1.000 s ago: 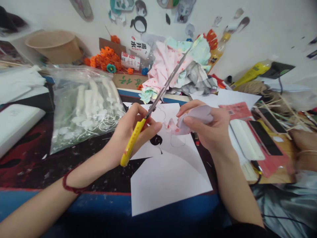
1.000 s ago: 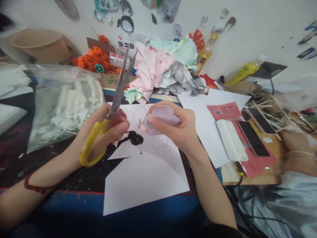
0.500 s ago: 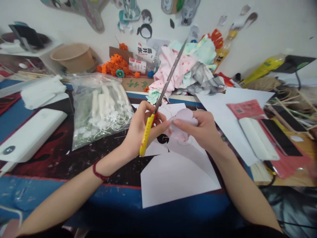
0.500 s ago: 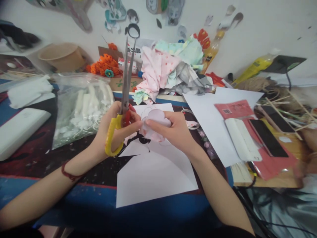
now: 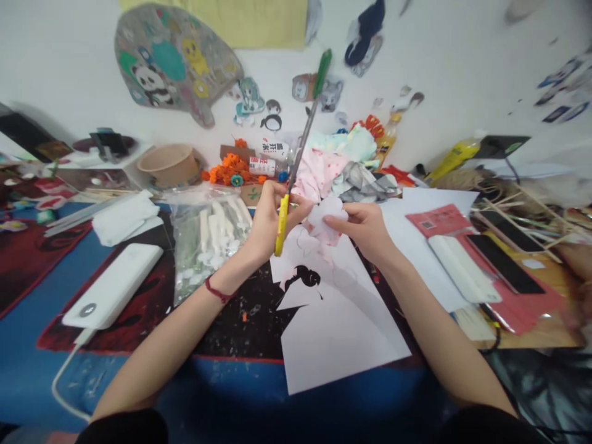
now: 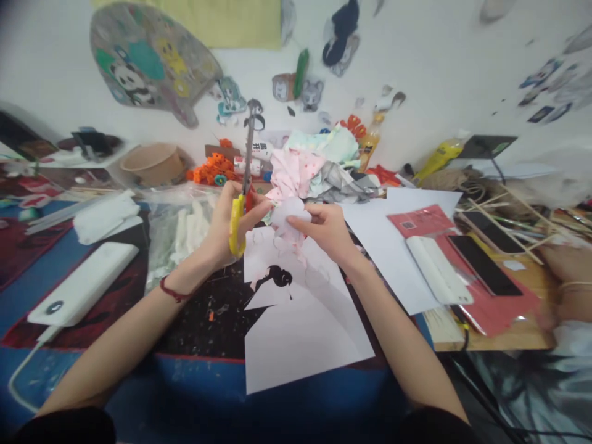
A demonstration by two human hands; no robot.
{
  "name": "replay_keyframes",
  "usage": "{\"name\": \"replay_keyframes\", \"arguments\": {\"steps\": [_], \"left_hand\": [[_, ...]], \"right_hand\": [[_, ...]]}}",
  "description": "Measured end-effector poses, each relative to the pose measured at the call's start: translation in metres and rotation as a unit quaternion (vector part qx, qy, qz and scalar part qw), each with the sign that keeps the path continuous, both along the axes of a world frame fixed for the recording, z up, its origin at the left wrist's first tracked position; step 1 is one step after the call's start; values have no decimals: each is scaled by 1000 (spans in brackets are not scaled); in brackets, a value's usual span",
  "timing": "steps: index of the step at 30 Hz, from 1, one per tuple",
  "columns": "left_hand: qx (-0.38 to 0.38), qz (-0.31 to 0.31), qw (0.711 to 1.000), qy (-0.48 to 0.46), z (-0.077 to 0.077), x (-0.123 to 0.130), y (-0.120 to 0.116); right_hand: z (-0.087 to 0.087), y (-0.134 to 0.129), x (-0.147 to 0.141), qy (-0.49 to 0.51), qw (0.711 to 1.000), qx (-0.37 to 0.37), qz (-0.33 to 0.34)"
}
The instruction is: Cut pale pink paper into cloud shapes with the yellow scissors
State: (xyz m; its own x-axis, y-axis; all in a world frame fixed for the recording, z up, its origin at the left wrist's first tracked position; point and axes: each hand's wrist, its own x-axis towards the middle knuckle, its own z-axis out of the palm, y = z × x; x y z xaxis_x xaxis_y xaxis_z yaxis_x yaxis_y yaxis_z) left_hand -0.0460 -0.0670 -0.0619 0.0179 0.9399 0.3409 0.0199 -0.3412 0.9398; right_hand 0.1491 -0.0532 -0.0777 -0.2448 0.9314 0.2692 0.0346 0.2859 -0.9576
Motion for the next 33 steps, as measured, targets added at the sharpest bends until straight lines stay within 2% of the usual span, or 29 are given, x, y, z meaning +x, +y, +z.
{"name": "replay_keyframes", "arguments": {"steps": [7,11,16,19,24,33], "left_hand": [[87,-42,995,17,37,-7,36],[140,-14,987,-74,62,-9,54],[176,-7,975,-134,78,-14,67],[189,-6,974,-128,79,-17,64],[190,-30,976,-102,81,-14,54],[221,-35,970,-101,83,-9,44]], "right_hand": [[60,25,-16,-31,991,126,-25],[84,41,-20,13,991,133,-10],[91,48,-21,75,977,181,-83],[94,45,-18,57,976,198,-78],[101,37,-10,35,980,181,-67],[105,25,-11,50,965,243,-91]]}}
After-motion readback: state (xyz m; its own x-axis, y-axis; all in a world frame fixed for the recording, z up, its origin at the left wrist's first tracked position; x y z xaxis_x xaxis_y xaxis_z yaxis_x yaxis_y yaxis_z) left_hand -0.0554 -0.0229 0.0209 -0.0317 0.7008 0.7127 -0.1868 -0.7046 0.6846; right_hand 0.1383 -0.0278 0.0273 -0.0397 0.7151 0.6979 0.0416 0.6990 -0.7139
